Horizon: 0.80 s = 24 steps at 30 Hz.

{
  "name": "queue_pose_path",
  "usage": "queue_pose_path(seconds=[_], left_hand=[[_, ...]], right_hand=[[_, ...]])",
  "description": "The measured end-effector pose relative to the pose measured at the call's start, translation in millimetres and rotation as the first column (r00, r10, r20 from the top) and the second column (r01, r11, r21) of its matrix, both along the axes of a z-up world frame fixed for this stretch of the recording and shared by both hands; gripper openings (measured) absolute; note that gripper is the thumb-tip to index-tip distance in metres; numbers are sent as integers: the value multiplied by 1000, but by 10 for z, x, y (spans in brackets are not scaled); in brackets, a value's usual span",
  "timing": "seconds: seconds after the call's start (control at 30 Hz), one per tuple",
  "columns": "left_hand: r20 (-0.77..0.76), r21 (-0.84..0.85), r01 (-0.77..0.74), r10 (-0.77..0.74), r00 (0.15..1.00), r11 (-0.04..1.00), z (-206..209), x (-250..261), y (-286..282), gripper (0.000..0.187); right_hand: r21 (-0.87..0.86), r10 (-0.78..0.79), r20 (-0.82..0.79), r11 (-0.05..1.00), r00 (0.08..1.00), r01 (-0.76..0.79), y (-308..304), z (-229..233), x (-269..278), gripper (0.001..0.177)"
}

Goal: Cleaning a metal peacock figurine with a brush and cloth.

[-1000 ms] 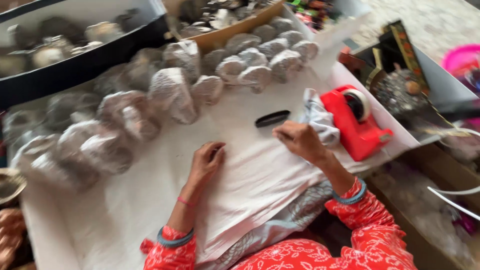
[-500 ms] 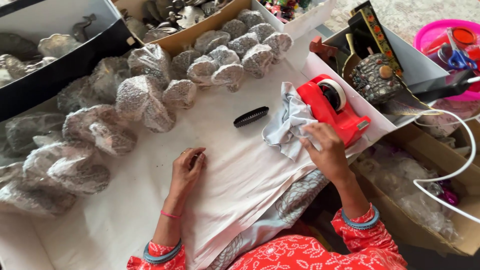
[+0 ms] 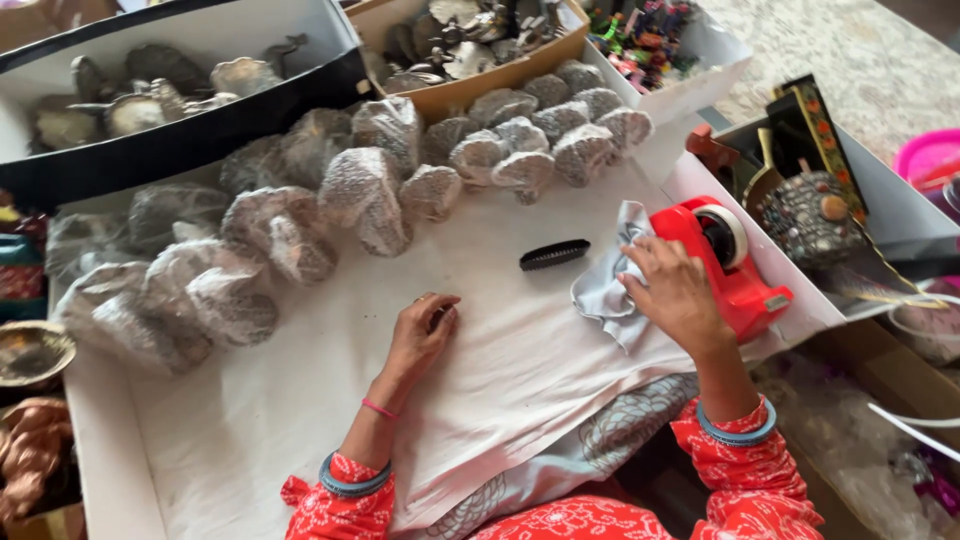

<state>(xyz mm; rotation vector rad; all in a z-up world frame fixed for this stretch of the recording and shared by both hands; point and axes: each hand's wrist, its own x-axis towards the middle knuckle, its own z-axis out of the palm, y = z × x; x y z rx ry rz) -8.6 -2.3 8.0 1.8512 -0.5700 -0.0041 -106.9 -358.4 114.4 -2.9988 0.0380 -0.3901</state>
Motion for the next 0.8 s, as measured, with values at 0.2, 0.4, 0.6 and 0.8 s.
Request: queue_pose_path(seconds=[0.2,0.4,0.6,0.8], left_hand=[[3,-2,-14,14,1000,1000,-25,2,15,15],[91,42,-9,5,996,999,-194,97,33,18],[51,36,36,-37,998,999,-334,276,22,16],[-162,-95,120,-134,978,988,-340,290,4,17]], right_hand=[[135,299,306,926,904,-352,506,527,703,34],[241,360,377,852,854,-466,927,673,1866,24],[299,371,451,794,812,-529,1067,274,3506,20],[283,313,369,859,875,-426,1192,-17,4654,22]])
